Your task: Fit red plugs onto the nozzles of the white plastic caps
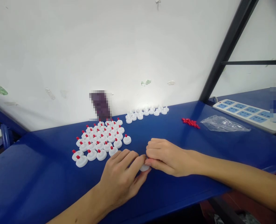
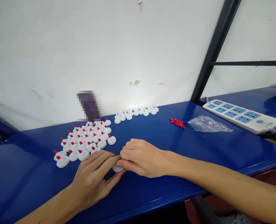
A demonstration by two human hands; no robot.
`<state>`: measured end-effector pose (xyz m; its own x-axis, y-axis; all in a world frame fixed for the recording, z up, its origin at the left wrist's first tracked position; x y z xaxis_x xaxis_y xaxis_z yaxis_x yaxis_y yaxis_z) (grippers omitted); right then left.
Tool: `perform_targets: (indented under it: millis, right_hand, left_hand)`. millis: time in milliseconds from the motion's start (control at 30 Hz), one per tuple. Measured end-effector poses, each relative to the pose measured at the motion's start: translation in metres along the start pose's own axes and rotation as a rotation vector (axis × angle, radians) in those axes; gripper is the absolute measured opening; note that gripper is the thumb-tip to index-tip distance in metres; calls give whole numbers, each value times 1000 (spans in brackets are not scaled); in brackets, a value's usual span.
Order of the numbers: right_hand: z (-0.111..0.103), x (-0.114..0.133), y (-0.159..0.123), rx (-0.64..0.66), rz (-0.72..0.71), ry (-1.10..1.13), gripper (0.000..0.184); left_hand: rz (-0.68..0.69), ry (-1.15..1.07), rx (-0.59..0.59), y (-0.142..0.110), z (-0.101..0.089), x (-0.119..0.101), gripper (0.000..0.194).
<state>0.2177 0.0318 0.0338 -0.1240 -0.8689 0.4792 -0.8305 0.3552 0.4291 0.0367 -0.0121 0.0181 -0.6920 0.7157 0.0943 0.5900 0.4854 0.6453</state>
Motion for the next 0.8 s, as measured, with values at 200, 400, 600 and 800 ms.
perform_targets:
  millis: [200, 400, 600, 800]
  right_hand:
    - [0, 5, -2, -63, 1, 159, 34]
    - [-1, 4, -5, -23, 13, 159, 36]
    - [1, 6, -7, -1, -93, 137, 44]
    - [6, -3, -5, 58, -104, -32, 45]
  left_hand:
    - [-94, -415, 219, 3, -7, -1, 8]
    - [-224, -656, 399, 7, -12, 7, 16]
    - [-272, -1043, 610, 12, -16, 5, 19]
    - [-211, -780, 477, 8, -7, 6, 10]
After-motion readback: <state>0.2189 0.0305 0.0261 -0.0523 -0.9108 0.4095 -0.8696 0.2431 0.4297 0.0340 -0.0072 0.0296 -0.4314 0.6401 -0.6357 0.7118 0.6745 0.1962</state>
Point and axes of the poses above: each hand's wrist, its own y-axis towards the middle knuckle, its own z-axis out of the palm, x = y × z, the point moved 2 cm from there along y, towards the middle knuckle, and after that the axes turned 9 degrees about y, right-handed, at the moved point
